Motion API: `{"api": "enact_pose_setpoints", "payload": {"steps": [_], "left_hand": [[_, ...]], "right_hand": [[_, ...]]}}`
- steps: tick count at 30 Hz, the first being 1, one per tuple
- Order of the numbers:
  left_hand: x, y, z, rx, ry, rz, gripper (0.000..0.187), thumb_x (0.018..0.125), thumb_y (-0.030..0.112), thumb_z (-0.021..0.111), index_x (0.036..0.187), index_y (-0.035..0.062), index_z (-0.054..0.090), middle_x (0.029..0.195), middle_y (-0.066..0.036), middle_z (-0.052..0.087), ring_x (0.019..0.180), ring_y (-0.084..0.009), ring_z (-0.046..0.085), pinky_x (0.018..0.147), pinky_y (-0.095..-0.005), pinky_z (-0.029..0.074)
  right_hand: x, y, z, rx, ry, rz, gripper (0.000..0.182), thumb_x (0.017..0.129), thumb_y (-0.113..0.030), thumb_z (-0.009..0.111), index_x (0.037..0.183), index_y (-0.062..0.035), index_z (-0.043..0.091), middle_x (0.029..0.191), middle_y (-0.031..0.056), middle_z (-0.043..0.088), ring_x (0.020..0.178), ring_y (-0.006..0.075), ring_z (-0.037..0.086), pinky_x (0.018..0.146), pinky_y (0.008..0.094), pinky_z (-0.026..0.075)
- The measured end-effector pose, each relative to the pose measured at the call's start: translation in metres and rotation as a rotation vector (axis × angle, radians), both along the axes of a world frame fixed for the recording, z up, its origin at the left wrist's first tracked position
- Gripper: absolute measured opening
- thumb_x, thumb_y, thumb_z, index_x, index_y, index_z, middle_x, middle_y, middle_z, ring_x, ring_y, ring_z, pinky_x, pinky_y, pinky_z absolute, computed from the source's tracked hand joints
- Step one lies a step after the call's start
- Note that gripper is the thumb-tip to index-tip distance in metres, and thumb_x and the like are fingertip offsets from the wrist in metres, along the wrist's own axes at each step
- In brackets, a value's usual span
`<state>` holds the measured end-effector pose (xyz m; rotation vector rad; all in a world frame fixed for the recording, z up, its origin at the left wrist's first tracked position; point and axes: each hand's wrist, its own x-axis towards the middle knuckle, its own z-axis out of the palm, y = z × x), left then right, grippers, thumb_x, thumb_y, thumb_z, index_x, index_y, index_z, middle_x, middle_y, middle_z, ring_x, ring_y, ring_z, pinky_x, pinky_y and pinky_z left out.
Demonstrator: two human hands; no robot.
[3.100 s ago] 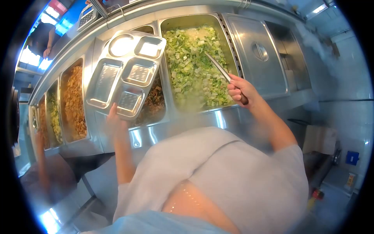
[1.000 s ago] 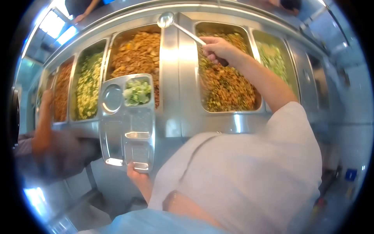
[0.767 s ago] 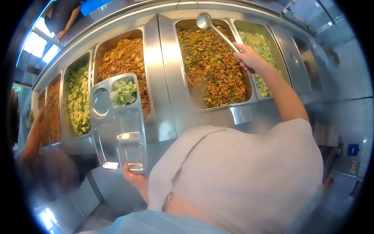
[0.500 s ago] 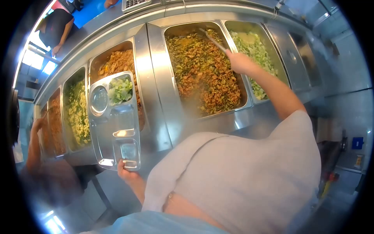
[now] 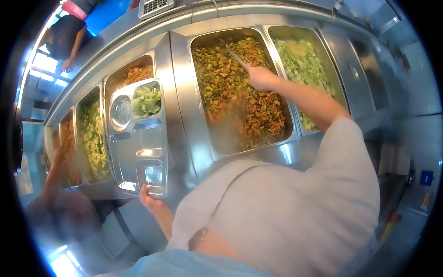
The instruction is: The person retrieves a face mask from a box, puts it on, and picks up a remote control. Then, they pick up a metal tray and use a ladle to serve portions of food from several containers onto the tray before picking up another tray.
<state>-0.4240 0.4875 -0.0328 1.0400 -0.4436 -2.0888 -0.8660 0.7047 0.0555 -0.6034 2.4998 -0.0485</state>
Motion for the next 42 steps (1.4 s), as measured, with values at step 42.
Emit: {"api": "enact_pose_setpoints", "payload": {"steps": [42], "left_hand": [[-0.277, 0.008, -0.024, -0.063, 0.128, -0.115, 0.029, 0.073, -0.007, 0.053, 0.101, -0.0044, 0.052, 0.09, -0.011, 0.058, 0.077, -0.0226, 0.06, 0.071, -0.0353, 0.052]], "right_hand": [[0.085, 0.105, 0.052, -0.996, -0.958, -0.469, 0.055, 0.087, -0.002, 0.041, 0.139, -0.0126, 0.026, 0.065, -0.001, 0.045, 0.043, 0.0048, 0.039, 0.035, 0.0178, 0.034]]}}
